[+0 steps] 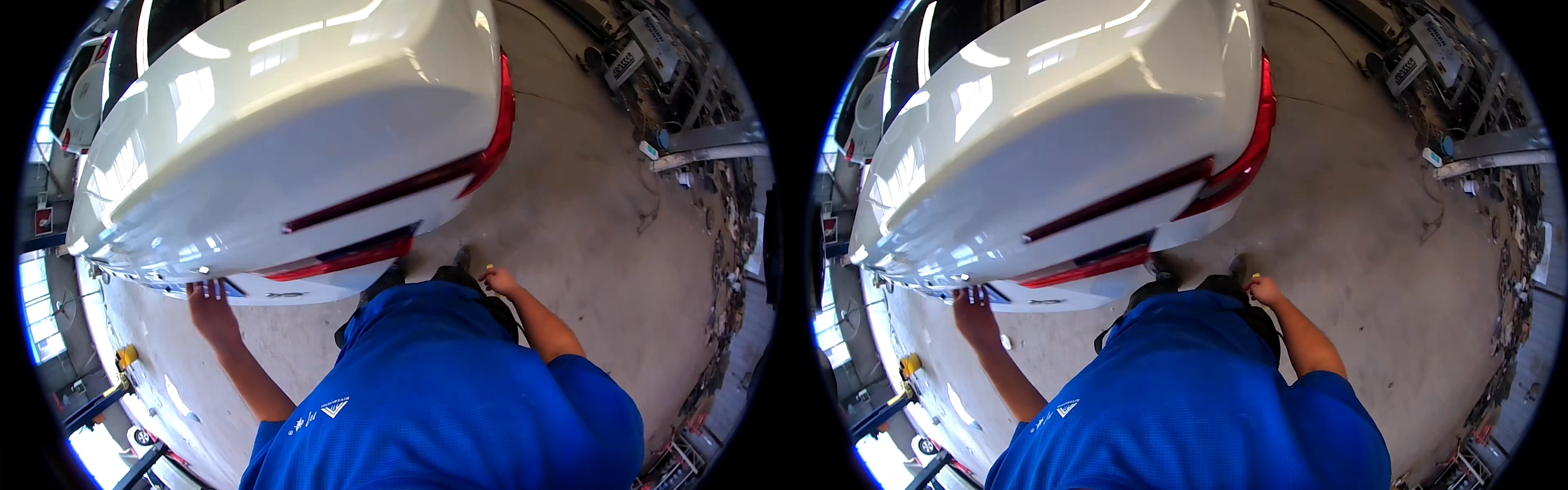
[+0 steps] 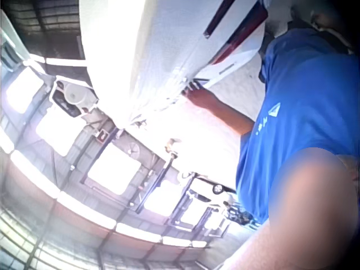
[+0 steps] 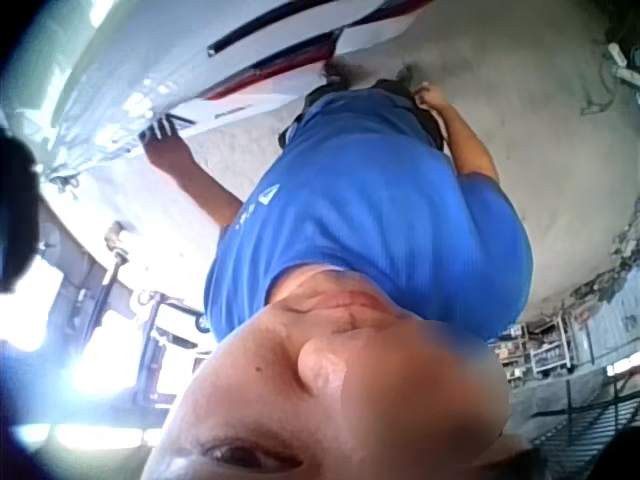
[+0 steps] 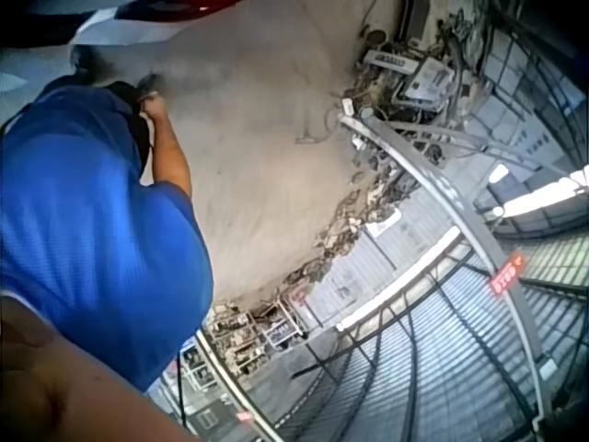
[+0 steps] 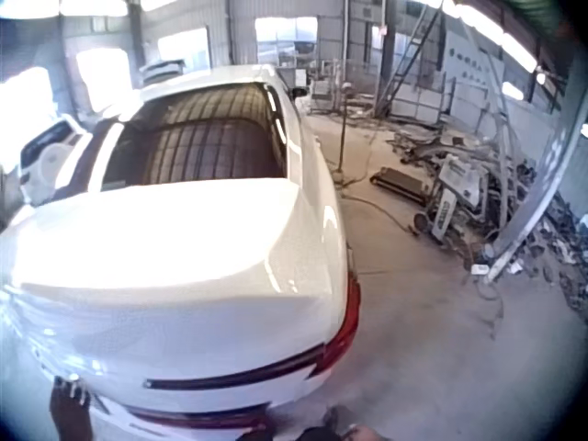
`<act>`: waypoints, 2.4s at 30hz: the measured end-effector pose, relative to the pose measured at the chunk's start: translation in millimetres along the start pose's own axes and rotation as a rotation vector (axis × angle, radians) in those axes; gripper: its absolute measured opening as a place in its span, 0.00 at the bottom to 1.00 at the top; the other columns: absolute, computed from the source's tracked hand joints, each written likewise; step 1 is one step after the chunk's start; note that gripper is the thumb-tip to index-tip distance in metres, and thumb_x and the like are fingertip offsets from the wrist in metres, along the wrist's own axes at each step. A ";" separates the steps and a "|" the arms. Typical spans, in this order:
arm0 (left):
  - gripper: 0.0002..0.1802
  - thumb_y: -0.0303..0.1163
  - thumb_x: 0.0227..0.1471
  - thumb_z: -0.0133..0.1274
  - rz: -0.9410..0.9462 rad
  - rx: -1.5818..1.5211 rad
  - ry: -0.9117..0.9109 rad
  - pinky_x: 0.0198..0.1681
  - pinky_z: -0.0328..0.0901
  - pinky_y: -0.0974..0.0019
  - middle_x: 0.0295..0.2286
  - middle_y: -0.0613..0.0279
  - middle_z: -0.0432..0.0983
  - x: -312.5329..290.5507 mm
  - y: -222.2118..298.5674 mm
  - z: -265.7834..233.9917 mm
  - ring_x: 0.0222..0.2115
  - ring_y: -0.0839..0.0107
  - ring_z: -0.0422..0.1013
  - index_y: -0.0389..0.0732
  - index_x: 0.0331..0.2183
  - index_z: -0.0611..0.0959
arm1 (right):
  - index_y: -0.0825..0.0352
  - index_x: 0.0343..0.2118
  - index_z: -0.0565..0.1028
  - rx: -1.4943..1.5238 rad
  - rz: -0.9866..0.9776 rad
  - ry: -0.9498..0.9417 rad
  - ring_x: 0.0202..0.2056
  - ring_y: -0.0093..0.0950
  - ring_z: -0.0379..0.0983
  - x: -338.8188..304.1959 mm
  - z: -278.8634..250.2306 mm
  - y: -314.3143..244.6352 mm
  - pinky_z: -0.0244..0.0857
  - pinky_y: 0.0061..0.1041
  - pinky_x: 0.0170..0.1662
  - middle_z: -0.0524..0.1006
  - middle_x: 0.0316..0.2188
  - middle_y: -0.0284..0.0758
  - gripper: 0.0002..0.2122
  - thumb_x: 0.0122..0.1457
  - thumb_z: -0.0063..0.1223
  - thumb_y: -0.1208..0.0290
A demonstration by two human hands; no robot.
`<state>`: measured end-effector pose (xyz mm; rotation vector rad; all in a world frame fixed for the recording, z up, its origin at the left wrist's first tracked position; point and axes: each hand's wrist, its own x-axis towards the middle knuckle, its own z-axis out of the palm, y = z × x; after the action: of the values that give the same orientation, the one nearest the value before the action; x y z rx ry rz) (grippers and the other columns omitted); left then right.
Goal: The person applies yellow masking tape along the lower side panel of a white car, smoothing it down and cutting it as needed. The person then walks to the rear of the vehicle and opens the trunk.
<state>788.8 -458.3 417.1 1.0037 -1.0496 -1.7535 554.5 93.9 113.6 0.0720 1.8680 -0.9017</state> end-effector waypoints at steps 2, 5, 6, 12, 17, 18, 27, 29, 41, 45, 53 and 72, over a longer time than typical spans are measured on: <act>0.22 0.32 0.56 0.44 0.299 0.213 0.138 0.57 0.57 0.57 0.50 0.55 0.66 -48.6 15.7 45.7 0.51 0.60 0.63 0.37 0.52 0.67 | 0.71 0.31 0.80 0.049 -0.054 0.020 0.23 0.26 0.74 4.1 -28.9 10.5 0.71 0.27 0.29 0.76 0.21 0.37 0.13 0.51 0.41 0.78; 0.19 0.29 0.53 0.48 0.913 0.531 0.281 0.53 0.61 0.58 0.43 0.54 0.69 -133.3 20.7 118.6 0.46 0.62 0.67 0.38 0.47 0.68 | 0.71 0.31 0.80 0.118 -0.064 0.042 0.22 0.24 0.72 18.7 -82.7 48.9 0.70 0.25 0.28 0.75 0.21 0.35 0.12 0.53 0.41 0.79; 0.17 0.28 0.52 0.47 1.143 0.635 0.154 0.51 0.62 0.59 0.40 0.54 0.68 -148.5 37.8 133.0 0.44 0.63 0.67 0.38 0.45 0.68 | 0.71 0.31 0.79 0.173 -0.045 0.045 0.23 0.24 0.72 16.1 -73.0 57.7 0.69 0.24 0.29 0.75 0.22 0.35 0.11 0.54 0.41 0.78; 0.21 0.32 0.48 0.56 1.315 0.513 -0.671 0.33 0.64 0.64 0.35 0.55 0.68 -243.2 -40.6 261.7 0.32 0.65 0.67 0.37 0.43 0.69 | 0.70 0.31 0.79 0.238 0.068 0.115 0.22 0.23 0.69 13.2 -117.3 149.8 0.67 0.24 0.28 0.74 0.22 0.35 0.11 0.55 0.42 0.76; 0.19 0.20 0.44 0.52 0.888 0.971 -0.845 0.42 0.66 0.64 0.35 0.52 0.74 -261.9 -87.8 288.9 0.36 0.64 0.71 0.34 0.42 0.73 | 0.70 0.31 0.80 0.137 0.103 0.132 0.26 0.26 0.73 -15.6 -132.5 192.2 0.67 0.26 0.33 0.78 0.25 0.36 0.10 0.55 0.46 0.74; 0.19 0.20 0.45 0.53 0.703 1.004 -0.841 0.42 0.66 0.64 0.35 0.53 0.75 -261.3 -99.0 287.0 0.36 0.65 0.72 0.34 0.43 0.73 | 0.70 0.31 0.80 0.094 0.078 0.156 0.24 0.25 0.71 -16.4 -136.4 207.1 0.66 0.25 0.31 0.77 0.23 0.35 0.10 0.54 0.47 0.74; 0.17 0.33 0.50 0.52 -0.269 1.258 -0.731 0.43 0.69 0.60 0.34 0.56 0.79 -227.6 -234.1 108.3 0.36 0.62 0.76 0.41 0.44 0.77 | 0.68 0.35 0.79 0.215 0.015 0.054 0.21 0.22 0.68 14.7 -145.2 163.4 0.64 0.22 0.24 0.75 0.22 0.32 0.11 0.55 0.45 0.76; 0.17 0.34 0.50 0.52 -0.339 1.144 -0.533 0.43 0.69 0.60 0.32 0.57 0.80 -230.4 -239.9 76.6 0.35 0.62 0.77 0.41 0.43 0.78 | 0.68 0.38 0.79 0.251 0.040 -0.027 0.21 0.21 0.68 9.9 -146.2 131.2 0.63 0.21 0.23 0.74 0.22 0.31 0.11 0.55 0.44 0.76; 0.18 0.35 0.46 0.51 -0.487 1.269 -0.343 0.40 0.70 0.58 0.31 0.56 0.80 -155.3 -272.9 -94.5 0.35 0.58 0.77 0.46 0.42 0.78 | 0.70 0.34 0.80 -0.338 -0.080 -0.272 0.31 0.23 0.75 -32.6 -66.1 -29.8 0.69 0.23 0.35 0.80 0.29 0.33 0.11 0.55 0.49 0.71; 0.17 0.35 0.45 0.51 -0.570 1.377 -0.366 0.40 0.70 0.58 0.30 0.55 0.81 -108.4 -290.2 -142.7 0.35 0.56 0.77 0.46 0.41 0.79 | 0.69 0.36 0.79 -0.337 0.003 -0.304 0.29 0.20 0.72 -71.5 -24.9 -76.5 0.69 0.22 0.35 0.77 0.29 0.30 0.10 0.61 0.50 0.68; 0.16 0.34 0.46 0.51 -0.553 1.213 -0.369 0.34 0.70 0.63 0.26 0.55 0.80 1.4 -324.9 -203.0 0.28 0.65 0.77 0.41 0.39 0.80 | 0.74 0.32 0.79 -0.734 0.216 -0.205 0.29 0.26 0.75 -150.3 68.7 -102.7 0.68 0.29 0.34 0.79 0.23 0.41 0.20 0.60 0.50 0.56; 0.15 0.33 0.46 0.49 -0.797 1.065 -0.245 0.34 0.69 0.62 0.25 0.56 0.78 -28.9 -328.0 -247.4 0.28 0.65 0.76 0.40 0.38 0.80 | 0.68 0.46 0.75 -0.275 0.108 0.288 0.33 0.18 0.68 -59.7 -40.6 -214.4 0.62 0.19 0.39 0.74 0.29 0.28 0.16 0.64 0.45 0.61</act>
<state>941.2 -395.6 39.7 2.1083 -2.0267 -1.9137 460.8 -15.4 288.2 0.1383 2.2175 -0.5770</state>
